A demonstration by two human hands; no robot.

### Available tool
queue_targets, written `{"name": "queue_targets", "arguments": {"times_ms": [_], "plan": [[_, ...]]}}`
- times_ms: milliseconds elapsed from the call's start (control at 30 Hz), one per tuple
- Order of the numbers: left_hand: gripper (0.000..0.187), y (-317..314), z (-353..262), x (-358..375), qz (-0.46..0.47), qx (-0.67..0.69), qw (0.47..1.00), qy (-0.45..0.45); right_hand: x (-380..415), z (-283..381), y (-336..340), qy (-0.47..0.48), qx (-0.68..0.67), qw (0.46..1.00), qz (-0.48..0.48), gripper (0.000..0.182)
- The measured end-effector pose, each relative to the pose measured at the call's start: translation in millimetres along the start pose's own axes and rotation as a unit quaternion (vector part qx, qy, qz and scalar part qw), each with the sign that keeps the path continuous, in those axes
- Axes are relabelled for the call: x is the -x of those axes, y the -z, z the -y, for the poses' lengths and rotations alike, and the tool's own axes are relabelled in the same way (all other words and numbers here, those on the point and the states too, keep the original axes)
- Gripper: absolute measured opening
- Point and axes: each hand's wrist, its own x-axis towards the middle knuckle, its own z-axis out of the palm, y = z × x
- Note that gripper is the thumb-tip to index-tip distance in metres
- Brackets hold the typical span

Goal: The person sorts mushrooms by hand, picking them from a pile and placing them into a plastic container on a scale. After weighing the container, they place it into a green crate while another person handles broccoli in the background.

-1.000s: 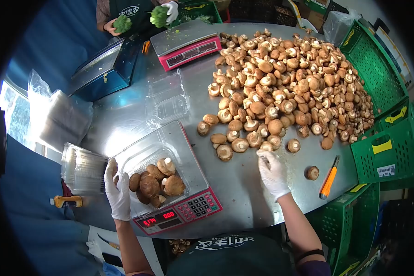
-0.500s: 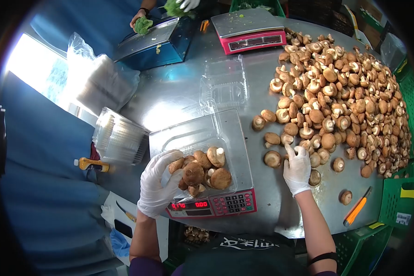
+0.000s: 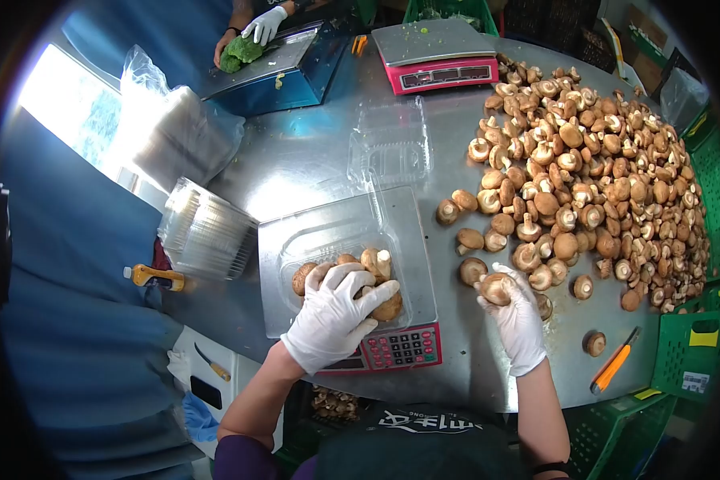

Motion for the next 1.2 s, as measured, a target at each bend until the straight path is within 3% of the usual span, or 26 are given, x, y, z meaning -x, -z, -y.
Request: {"name": "queue_targets", "arguments": {"times_ms": [133, 267, 367, 467, 567, 733, 833, 900, 967, 1033, 1100, 1200], "plan": [[0.063, -6, 2, 0, -0.011, 0.003, 1.000, -0.013, 13, 4, -23, -0.009, -0.105, 0.994, 0.021, 0.044], [0.057, 20, 21, 6, -0.111, 0.123, 0.986, 0.007, 26, 12, -50, 0.057, 0.040, 0.997, 0.034, 0.040], [0.045, 31, 47, 30, -0.267, 0.188, 0.930, 0.169, 34, 14, -82, 0.076, 0.117, 0.990, 0.034, 0.035], [0.042, 38, 47, 40, -0.198, 0.165, 0.955, 0.148, 32, 3, -111, 0.115, 0.192, 0.972, 0.077, 0.038], [0.049, 35, 32, 38, -0.123, 0.168, 0.973, 0.101, 23, -4, -136, 0.296, 0.419, 0.845, 0.153, 0.042], [0.071, 5, 21, 35, -0.052, 0.025, 0.992, 0.115, 24, -15, -159, 0.355, 0.498, 0.773, 0.167, 0.051], [0.070, -4, 28, 34, -0.140, 0.057, 0.985, 0.088, 23, -21, -157, 0.367, 0.517, 0.756, 0.162, 0.050], [0.068, 10, 39, 44, -0.250, 0.160, 0.950, 0.098, 21, -21, -152, 0.373, 0.521, 0.754, 0.146, 0.049], [0.065, 11, 48, 58, -0.332, 0.348, 0.861, 0.163, 21, -22, -151, 0.379, 0.523, 0.751, 0.137, 0.049], [0.060, 8, 54, 67, -0.368, 0.423, 0.811, 0.170, 20, -22, -160, 0.393, 0.521, 0.745, 0.138, 0.049], [0.060, 7, 51, 70, -0.356, 0.424, 0.817, 0.164, 19, -25, -170, 0.411, 0.535, 0.720, 0.161, 0.051], [0.062, 5, 45, 73, -0.304, 0.334, 0.881, 0.138, 16, -42, -177, 0.426, 0.532, 0.707, 0.189, 0.051]]}}
